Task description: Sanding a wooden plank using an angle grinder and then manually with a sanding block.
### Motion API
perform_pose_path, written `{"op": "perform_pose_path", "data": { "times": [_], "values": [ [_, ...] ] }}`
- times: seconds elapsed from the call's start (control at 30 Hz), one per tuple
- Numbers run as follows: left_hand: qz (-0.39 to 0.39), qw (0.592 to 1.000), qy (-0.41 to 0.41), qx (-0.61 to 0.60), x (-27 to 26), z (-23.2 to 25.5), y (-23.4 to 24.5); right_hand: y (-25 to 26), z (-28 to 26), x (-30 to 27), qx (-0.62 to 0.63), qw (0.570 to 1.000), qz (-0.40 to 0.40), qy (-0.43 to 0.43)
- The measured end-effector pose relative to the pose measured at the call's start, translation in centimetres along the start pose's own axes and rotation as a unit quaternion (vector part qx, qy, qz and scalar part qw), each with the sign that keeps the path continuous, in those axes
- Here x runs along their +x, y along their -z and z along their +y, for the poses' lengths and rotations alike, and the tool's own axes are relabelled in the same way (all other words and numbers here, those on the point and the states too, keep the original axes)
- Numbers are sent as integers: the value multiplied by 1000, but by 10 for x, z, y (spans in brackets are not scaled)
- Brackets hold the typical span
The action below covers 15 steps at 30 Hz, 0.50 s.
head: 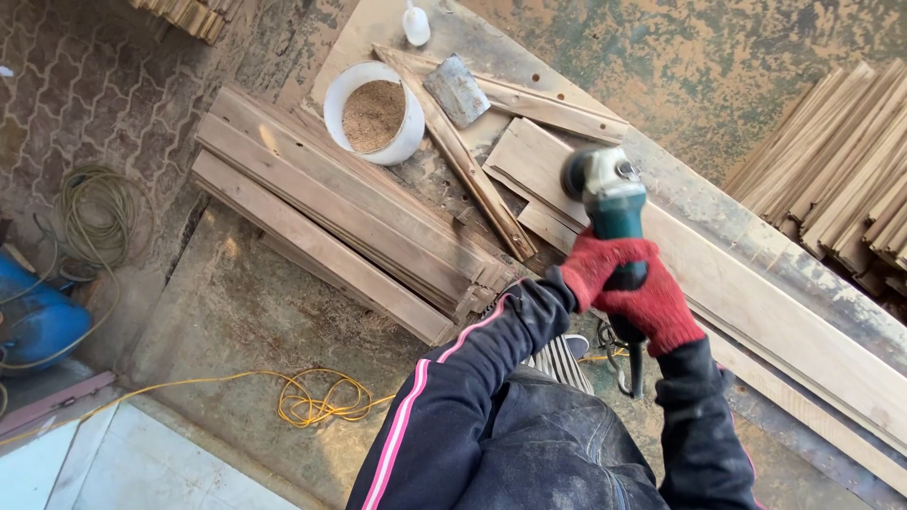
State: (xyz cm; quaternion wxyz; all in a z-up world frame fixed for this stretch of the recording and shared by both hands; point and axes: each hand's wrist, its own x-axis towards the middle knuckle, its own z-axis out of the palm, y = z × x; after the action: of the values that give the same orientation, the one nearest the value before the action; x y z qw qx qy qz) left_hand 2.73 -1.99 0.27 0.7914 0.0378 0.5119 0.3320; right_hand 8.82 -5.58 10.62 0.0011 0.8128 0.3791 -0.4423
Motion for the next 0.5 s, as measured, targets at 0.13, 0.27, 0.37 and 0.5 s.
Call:
{"op": "perform_pose_path", "data": {
  "times": [0.13, 0.27, 0.37, 0.5],
  "values": [
    [-29, 996, 45, 73, -22, -36, -18, 5, 42, -22, 16, 999, 23, -46],
    [-56, 981, 58, 176, -54, -49, -33, -5, 98, -24, 53, 993, 45, -93],
    [-44, 988, 67, 135, -49, -52, -30, -14, 122, -5, 53, 994, 43, -84],
    [-82, 984, -14, 157, -58, 7, -3, -8, 89, 20, 209, 976, -15, 66]
  ]
}}
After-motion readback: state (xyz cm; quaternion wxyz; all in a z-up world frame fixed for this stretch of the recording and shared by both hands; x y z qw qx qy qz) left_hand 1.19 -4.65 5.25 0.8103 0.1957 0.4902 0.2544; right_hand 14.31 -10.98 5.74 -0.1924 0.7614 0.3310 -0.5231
